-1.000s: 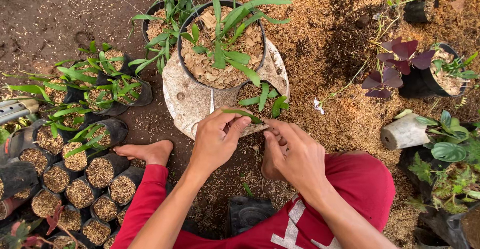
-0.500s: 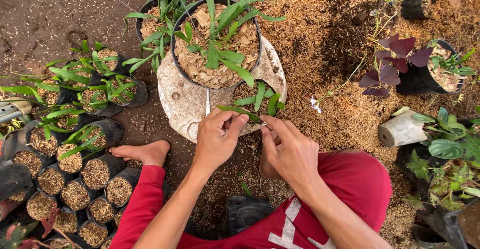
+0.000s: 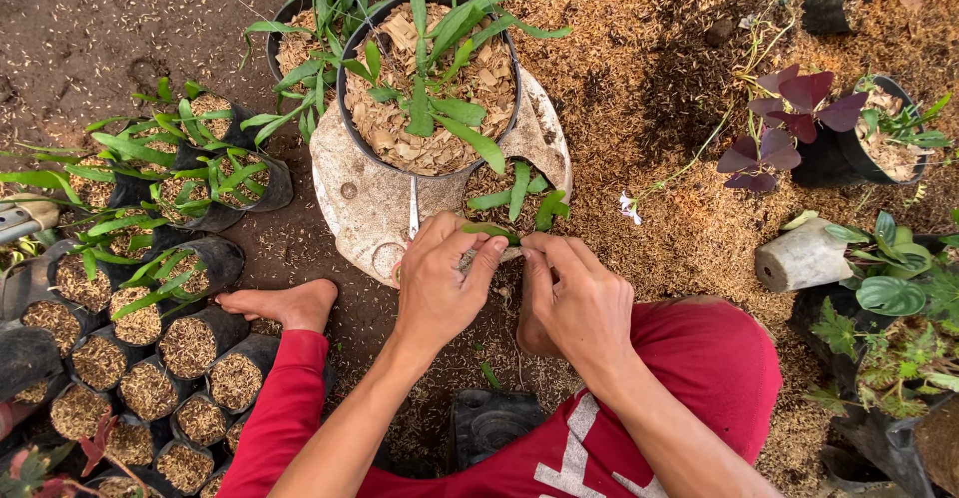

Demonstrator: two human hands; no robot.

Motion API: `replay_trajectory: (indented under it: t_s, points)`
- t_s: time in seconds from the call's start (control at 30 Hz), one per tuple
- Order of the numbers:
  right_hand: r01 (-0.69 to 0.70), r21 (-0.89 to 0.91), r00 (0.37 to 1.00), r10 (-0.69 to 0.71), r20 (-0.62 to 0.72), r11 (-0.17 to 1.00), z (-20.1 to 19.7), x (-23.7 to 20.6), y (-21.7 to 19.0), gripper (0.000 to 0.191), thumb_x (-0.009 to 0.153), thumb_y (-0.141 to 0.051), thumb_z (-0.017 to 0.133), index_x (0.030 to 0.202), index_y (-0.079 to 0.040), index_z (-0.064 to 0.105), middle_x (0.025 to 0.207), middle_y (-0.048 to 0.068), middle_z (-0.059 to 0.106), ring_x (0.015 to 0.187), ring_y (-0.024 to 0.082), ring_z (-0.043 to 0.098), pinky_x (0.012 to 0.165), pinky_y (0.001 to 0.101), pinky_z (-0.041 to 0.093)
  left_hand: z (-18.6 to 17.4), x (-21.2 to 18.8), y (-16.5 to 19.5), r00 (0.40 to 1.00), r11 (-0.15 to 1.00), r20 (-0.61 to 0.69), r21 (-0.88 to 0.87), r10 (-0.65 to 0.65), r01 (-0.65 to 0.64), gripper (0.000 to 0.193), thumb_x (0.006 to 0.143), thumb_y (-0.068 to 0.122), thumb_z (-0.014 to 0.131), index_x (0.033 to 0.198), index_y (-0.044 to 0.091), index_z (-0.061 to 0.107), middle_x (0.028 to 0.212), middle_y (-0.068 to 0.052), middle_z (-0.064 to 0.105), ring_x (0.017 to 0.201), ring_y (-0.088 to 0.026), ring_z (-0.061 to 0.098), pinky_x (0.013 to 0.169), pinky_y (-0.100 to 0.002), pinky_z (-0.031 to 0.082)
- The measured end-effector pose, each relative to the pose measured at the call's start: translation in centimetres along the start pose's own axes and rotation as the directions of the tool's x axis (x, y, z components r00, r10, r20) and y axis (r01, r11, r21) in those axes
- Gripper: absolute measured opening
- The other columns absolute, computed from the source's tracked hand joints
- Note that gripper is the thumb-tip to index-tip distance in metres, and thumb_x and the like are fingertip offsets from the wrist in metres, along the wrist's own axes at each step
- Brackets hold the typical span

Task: The person cuts leaf segments from a potted plant using scissors and places them into a smaller pot filled with soil. The person repeats this process multiple times, arranging the cuttings in the pot.

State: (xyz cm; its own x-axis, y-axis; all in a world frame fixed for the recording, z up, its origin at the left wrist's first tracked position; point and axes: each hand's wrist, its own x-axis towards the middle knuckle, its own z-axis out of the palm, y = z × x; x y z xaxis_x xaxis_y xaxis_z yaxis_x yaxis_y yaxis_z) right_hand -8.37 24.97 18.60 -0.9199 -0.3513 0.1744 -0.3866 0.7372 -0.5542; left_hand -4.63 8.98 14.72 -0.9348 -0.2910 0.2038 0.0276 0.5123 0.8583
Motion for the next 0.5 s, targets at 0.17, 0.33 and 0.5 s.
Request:
replay_trajectory:
  t_s: [0.17,0.33,0.5]
  points:
    - [-0.011,-0.015,1.000,0.011,-0.004,1.000,-0.1,0.0,0.1,0.012,0.094,-0.015,0.071,0.105,-0.014,0.075,0.093,0.002,0.075,0.059,0.022,0.068,0.050,0.0347,0.052,-0.1,0.0,0.6,0.996,0.995,-0.003,0.056,0.084,-0.084,0.014,0.092,0.016,0.076,0.099,0.003,0.075,0.088,-0.008,0.063,0.087,-0.026,0.062,0.074,-0.039,0.050]
    - [-0.034,-0.052,0.999,0.033,-0.015,0.998,-0.3,-0.2,0.0,0.012,0.093,-0.015,0.071,0.104,-0.015,0.077,0.092,0.002,0.075,0.059,0.023,0.068,0.051,0.0355,0.052,0.2,0.2,1.2,0.989,0.985,0.008,0.087,0.146,-0.146,0.014,0.089,0.011,0.077,0.101,0.003,0.076,0.088,-0.007,0.062,0.087,-0.026,0.060,0.075,-0.040,0.050]
    - [-0.053,-0.038,0.998,0.052,-0.023,0.998,-0.5,-0.1,-0.1,0.012,0.093,-0.015,0.071,0.104,-0.014,0.076,0.093,0.002,0.075,0.060,0.023,0.069,0.052,0.0349,0.053,0.2,0.4,1.6,0.987,0.978,0.028,0.135,0.156,-0.159,0.013,0.086,0.012,0.078,0.098,0.006,0.077,0.086,-0.007,0.063,0.085,-0.026,0.059,0.073,-0.039,0.050]
